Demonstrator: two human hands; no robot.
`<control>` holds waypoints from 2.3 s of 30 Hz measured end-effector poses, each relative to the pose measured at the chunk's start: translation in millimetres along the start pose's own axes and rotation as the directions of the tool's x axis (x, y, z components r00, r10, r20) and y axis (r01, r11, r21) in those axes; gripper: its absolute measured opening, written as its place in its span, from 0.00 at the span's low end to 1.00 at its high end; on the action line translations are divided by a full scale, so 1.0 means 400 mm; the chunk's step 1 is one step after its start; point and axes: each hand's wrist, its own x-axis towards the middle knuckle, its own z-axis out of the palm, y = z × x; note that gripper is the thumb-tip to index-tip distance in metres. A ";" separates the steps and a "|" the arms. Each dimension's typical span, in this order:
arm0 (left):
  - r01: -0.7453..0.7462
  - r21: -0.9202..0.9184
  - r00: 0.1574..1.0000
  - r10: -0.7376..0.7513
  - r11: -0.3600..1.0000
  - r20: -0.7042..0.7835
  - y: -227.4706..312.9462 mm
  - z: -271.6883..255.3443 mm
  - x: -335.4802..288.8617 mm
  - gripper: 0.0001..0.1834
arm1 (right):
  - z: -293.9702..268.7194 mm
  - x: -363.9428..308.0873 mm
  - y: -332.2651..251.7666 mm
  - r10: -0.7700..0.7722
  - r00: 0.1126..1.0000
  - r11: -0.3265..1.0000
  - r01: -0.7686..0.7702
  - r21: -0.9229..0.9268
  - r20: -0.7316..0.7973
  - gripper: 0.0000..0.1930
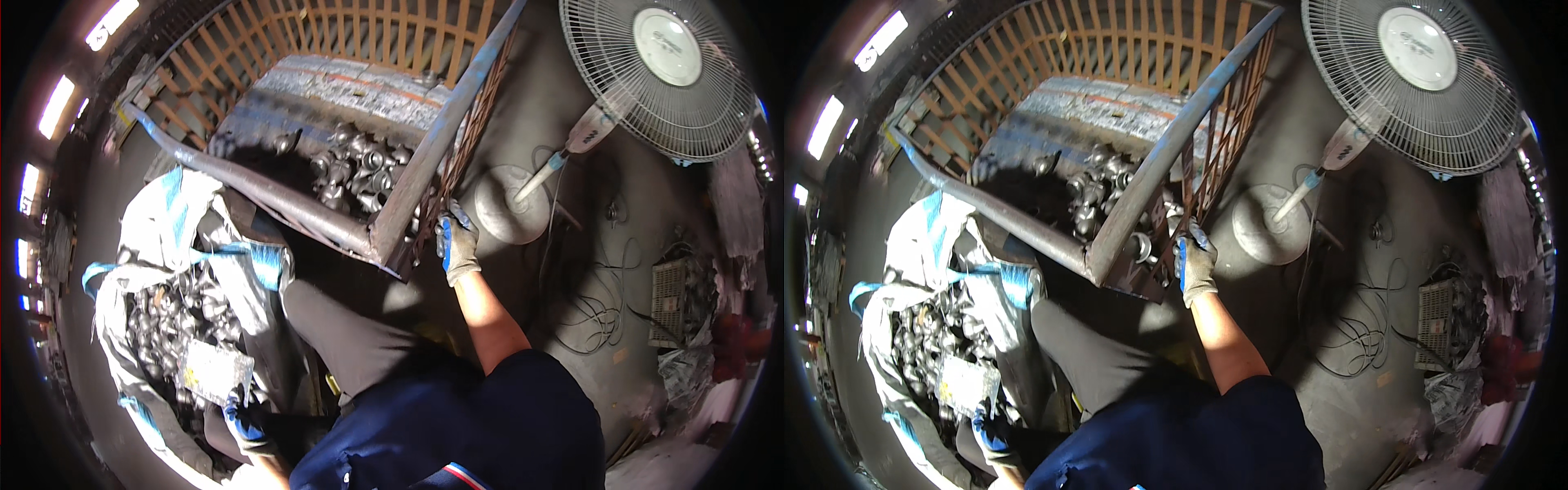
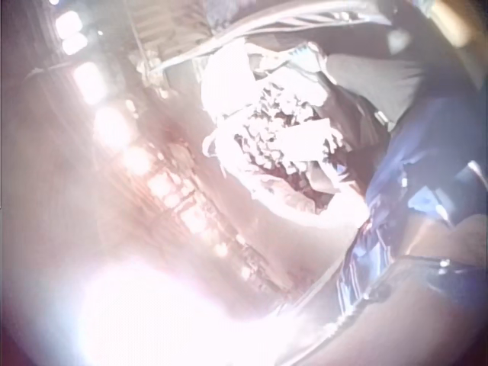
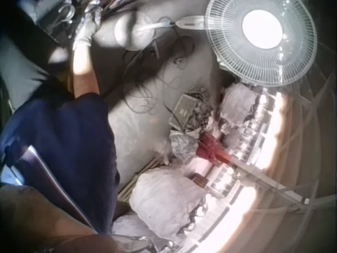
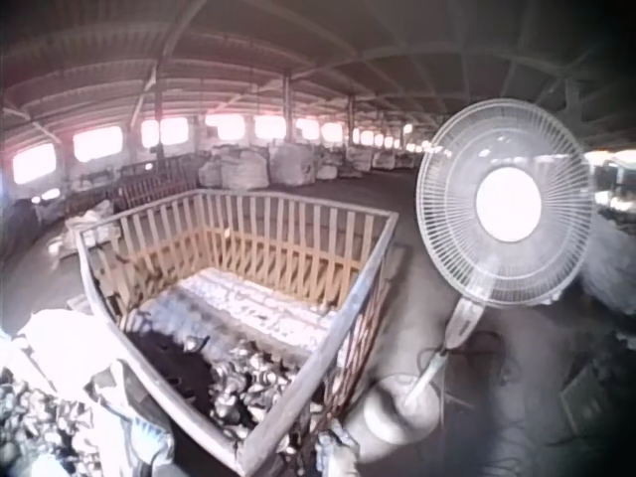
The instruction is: Inspecting metal castings from a large bag and cleaning them using a scraper tool before placing them in a bin.
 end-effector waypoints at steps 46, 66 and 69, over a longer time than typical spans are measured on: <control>0.161 -0.400 0.986 -0.168 0.902 0.018 -0.121 0.036 0.046 0.10 | 0.019 0.572 0.030 -0.368 0.916 0.919 0.384 0.085 -0.160 0.04; 0.218 -0.766 0.949 -0.313 0.605 0.023 -0.053 0.031 0.024 0.11 | 0.021 0.427 -0.050 -0.164 0.979 0.979 0.146 -0.143 -0.119 0.05; 0.217 -0.756 0.949 -0.313 0.617 0.017 -0.094 0.021 0.013 0.12 | 0.049 0.403 -0.047 -0.356 0.924 0.895 0.294 -0.337 -0.139 0.14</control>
